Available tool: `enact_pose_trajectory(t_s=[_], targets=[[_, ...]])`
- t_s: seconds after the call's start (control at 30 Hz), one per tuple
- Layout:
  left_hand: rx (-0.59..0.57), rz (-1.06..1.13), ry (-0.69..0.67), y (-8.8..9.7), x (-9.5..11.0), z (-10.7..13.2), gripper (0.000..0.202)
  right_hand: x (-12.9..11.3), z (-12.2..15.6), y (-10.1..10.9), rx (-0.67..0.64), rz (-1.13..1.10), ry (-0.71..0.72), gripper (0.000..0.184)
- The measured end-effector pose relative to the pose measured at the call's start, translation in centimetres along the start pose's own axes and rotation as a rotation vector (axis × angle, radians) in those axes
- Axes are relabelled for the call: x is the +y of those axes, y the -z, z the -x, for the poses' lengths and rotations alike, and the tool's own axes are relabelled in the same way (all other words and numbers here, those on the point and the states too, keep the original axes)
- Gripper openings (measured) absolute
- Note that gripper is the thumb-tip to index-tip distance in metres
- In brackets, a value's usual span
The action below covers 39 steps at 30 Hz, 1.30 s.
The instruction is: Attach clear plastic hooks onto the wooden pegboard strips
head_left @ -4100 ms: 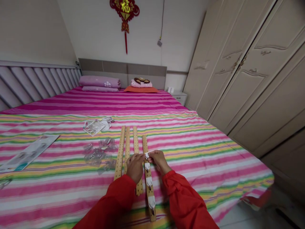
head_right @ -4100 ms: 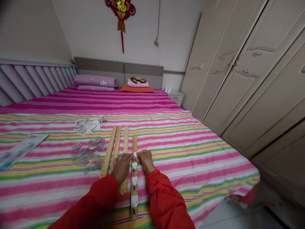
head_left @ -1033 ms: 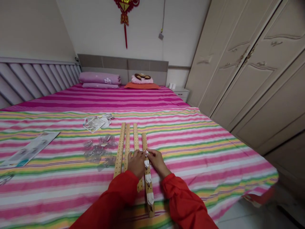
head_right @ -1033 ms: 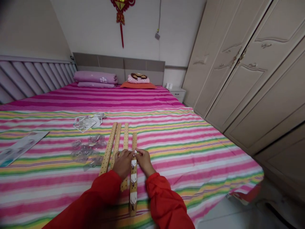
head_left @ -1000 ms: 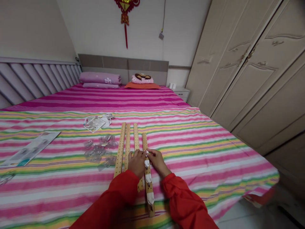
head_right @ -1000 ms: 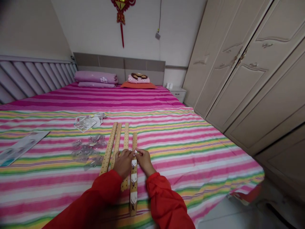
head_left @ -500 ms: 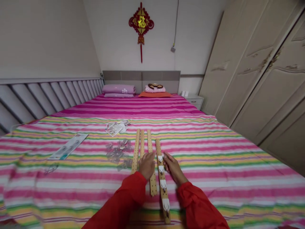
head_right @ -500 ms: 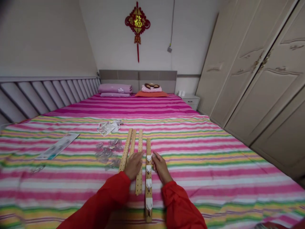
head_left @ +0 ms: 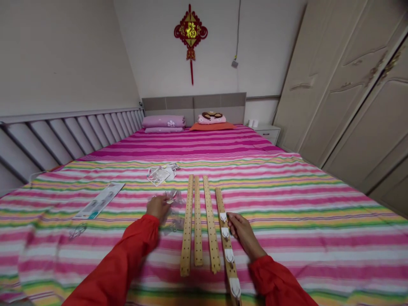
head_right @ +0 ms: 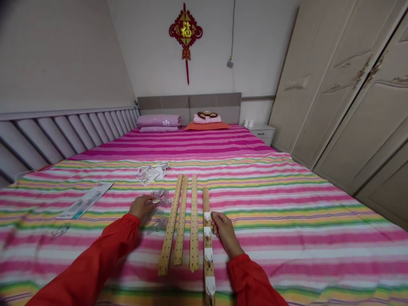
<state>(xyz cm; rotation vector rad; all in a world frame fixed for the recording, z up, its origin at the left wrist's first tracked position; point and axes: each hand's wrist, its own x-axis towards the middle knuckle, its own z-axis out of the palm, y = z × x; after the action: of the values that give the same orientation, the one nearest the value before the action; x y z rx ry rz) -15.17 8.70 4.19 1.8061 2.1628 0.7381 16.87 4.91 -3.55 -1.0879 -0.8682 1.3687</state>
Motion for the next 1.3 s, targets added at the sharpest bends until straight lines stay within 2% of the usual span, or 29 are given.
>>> enact_pose_trajectory(t_s=[0.1,0.23,0.33,0.47,0.63,0.73,0.83,0.9,1.07,1.2,1.3], targets=[[-0.039,-0.366,-0.092,-0.2,0.5,-0.1,0.026,0.0,0.0,0.1,0.002,0.008,0.001,0.044],[-0.029,-0.498,-0.149,-0.1,1.0,0.0,0.028,-0.1,0.1,0.1,0.001,0.012,-0.002,0.045],[0.002,-0.433,-0.111,0.4,0.7,0.1,0.028,-0.2,0.2,0.0,0.004,0.011,-0.008,0.044],[0.067,-0.334,-0.036,1.0,-0.7,0.0,0.029,-0.2,0.1,0.0,0.000,0.011,-0.001,0.042],[0.187,-0.098,0.169,1.7,-2.6,-0.8,0.029,-0.1,0.1,-0.1,-0.007,0.005,0.001,0.041],[0.147,-0.078,0.150,1.7,-3.2,-1.1,0.029,0.0,0.0,0.0,-0.012,-0.005,0.003,0.042],[0.061,-0.096,0.072,1.0,-3.4,-1.2,0.033,0.2,-0.1,0.1,-0.020,-0.016,0.003,0.042],[0.037,-0.080,0.078,0.5,-3.4,-1.4,0.034,0.4,-0.2,0.2,-0.023,-0.022,0.001,0.042],[0.081,-0.100,0.226,0.1,-3.8,-1.9,0.019,0.4,-0.3,0.3,-0.018,-0.022,-0.004,0.043],[0.143,-0.030,0.320,0.8,-4.2,-2.2,0.027,0.2,-0.2,0.2,-0.017,-0.021,-0.007,0.042],[0.157,-0.069,0.333,1.2,-3.9,-2.0,0.035,0.2,-0.2,0.3,-0.022,-0.030,-0.007,0.042]])
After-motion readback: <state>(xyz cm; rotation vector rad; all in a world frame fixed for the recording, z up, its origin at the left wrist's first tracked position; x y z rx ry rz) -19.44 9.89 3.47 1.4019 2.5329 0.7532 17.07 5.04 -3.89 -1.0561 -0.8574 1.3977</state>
